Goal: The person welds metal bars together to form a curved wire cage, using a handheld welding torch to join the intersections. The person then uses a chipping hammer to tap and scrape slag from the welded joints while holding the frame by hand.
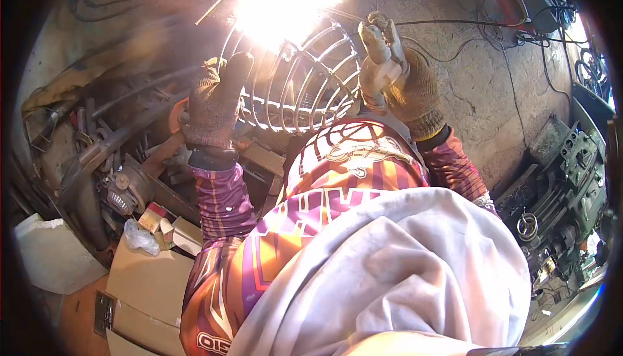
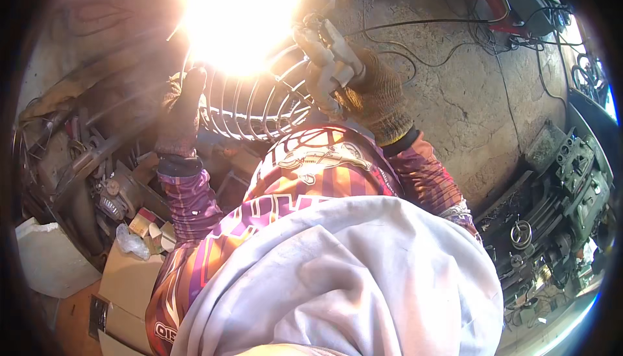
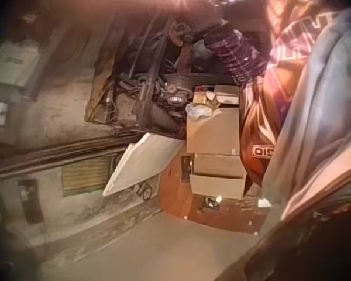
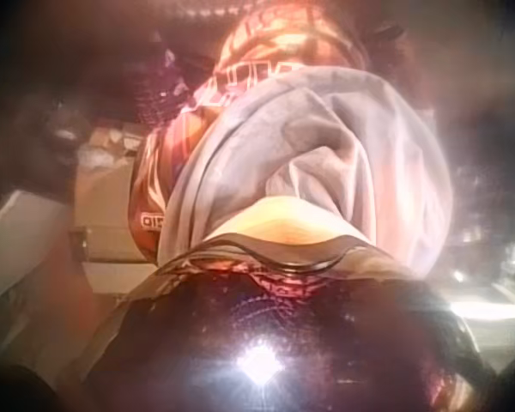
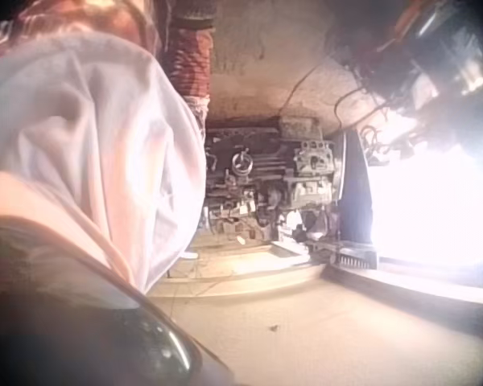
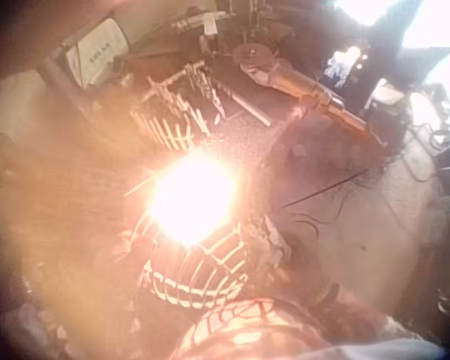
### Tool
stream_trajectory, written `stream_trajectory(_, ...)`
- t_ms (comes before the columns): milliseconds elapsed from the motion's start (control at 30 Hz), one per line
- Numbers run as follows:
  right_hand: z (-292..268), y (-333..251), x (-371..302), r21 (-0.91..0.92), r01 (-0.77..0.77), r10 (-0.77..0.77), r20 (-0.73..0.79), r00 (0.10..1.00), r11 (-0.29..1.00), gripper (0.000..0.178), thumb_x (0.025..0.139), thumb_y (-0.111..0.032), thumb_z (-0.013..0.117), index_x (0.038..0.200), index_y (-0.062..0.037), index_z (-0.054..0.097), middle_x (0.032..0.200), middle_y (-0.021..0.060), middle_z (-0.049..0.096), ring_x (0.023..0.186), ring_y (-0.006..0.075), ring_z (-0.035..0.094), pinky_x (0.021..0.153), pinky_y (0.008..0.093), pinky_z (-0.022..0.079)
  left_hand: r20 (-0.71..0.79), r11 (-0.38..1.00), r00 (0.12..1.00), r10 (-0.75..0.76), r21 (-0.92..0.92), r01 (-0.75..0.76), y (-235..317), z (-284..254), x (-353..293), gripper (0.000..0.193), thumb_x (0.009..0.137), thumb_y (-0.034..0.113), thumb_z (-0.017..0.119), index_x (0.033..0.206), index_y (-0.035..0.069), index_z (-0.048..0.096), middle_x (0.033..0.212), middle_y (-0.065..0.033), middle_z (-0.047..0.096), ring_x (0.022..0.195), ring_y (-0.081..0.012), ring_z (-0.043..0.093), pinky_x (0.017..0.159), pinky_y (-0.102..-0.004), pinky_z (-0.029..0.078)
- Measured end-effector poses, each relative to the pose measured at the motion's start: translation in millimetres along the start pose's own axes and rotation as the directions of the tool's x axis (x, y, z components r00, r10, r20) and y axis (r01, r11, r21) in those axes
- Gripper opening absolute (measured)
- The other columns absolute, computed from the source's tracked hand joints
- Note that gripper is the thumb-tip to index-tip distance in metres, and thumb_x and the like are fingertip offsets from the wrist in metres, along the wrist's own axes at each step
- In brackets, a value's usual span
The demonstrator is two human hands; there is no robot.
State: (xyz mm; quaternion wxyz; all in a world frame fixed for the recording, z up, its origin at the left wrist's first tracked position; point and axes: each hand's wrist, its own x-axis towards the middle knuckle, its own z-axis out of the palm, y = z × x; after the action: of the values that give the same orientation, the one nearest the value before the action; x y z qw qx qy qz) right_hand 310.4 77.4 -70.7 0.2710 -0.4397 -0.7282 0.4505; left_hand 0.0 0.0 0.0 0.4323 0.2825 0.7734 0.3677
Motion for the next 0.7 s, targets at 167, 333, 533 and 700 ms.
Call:
stream_trajectory(167,-5.8,-22.2,2.9,-0.157,0.194,-0.199,-0.013,0.980,0.968,0.058,0.078,-0.019,0.075,0.128,-0.0044,0.051,0.113,0.0129,0.065,0.103,0.0248,0.064,0.089,0.0368,0.050,0.008,0.999,1.000,-0.010,-0.031,0.010,1.3,0.7,-6.7,0.046,0.084,0.054,0.070,0.080,0.010,0.056,0.060,0.0091,0.040,0.050,-0.0007,0.039,0.044,-0.0210,0.032)
stream_trajectory(333,-0.4,-3.3,-5.0,0.194,-0.073,0.086,-0.058,0.995,0.978,0.058,0.076,-0.017,0.079,0.125,-0.0036,0.050,0.115,0.0144,0.064,0.104,0.0232,0.065,0.086,0.0349,0.052,0.007,0.996,0.998,0.070,0.050,-0.070,2.1,4.2,-5.6,0.046,0.086,0.054,0.068,0.079,0.010,0.056,0.059,0.0077,0.041,0.049,-0.0015,0.040,0.043,-0.0213,0.032)
stream_trajectory(533,3.9,6.5,-7.9,0.246,-0.049,0.069,-0.074,0.995,0.968,0.060,0.075,-0.013,0.079,0.127,-0.0014,0.050,0.115,0.0145,0.064,0.106,0.0219,0.063,0.090,0.0346,0.050,0.015,0.992,0.995,0.101,0.080,-0.102,-2.4,2.8,-2.3,0.049,0.086,0.056,0.066,0.082,0.008,0.056,0.059,0.0051,0.044,0.047,-0.0035,0.044,0.041,-0.0229,0.038)
stream_trajectory(700,1.3,4.5,-7.1,0.269,-0.062,0.075,-0.038,0.996,0.961,0.062,0.075,-0.016,0.080,0.128,-0.0026,0.050,0.115,0.0166,0.065,0.105,0.0247,0.065,0.088,0.0358,0.051,0.049,0.998,0.999,0.025,0.050,-0.027,-1.1,1.9,-2.2,0.054,0.085,0.059,0.066,0.090,0.006,0.058,0.060,0.0036,0.045,0.049,-0.0050,0.048,0.044,-0.0240,0.042)
